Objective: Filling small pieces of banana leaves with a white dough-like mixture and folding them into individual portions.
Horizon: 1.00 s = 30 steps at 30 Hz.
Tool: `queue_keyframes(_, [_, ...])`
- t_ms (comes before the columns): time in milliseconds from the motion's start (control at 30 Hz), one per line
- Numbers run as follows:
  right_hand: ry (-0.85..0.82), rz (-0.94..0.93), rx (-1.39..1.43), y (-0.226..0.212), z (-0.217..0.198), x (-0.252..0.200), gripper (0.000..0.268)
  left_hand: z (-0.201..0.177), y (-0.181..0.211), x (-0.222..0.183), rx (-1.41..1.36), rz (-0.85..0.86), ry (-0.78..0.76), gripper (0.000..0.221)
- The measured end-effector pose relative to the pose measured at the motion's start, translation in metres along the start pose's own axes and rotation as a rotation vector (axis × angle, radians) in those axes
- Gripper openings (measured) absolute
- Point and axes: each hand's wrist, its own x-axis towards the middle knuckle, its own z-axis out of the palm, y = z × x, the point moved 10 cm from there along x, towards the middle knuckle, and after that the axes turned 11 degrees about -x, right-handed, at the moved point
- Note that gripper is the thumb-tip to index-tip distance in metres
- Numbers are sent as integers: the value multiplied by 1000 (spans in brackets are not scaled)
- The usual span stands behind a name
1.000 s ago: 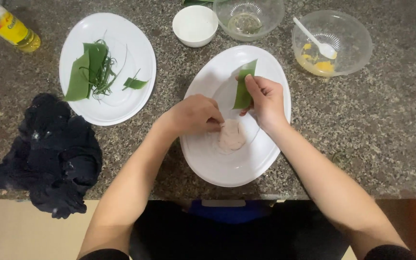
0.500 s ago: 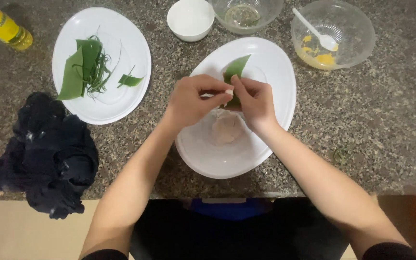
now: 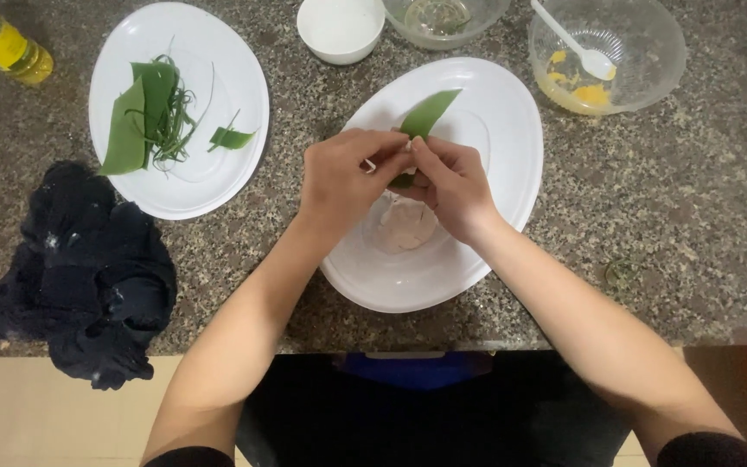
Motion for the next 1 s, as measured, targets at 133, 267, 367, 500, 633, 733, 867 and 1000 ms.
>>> queue_keyframes(133, [-38,50,106,9,-4,2,30,-6,41,-8,173,453,102,19])
queue_keyframes(267, [-38,60,170,22,-14,6,28,-4,54,-11,183,578,83,26])
queue_keyframes(367, [-64,54,168,22,-14,6,27,-4,55,-11,150,602,89,30])
queue_keyframes(500, [-88,95,187,3,-4,-1,25,-3,52,-13,225,644,111,23])
queue_keyframes(633, [-145,39,159,-8,2,-2,26,-3,53,-15,214,670,111,16])
queue_keyframes(733, [-162,17,172,-5,0,-1,28,-4,52,-12,165,617,99,17])
queue_keyframes(867, [-187,-9,183,-18,4,-4,26,-7,44,-6,-7,466,16,18])
queue_keyframes(1000, [-196,-1,215,-18,6,-4,27,-8,28,1,-220,240,-57,16])
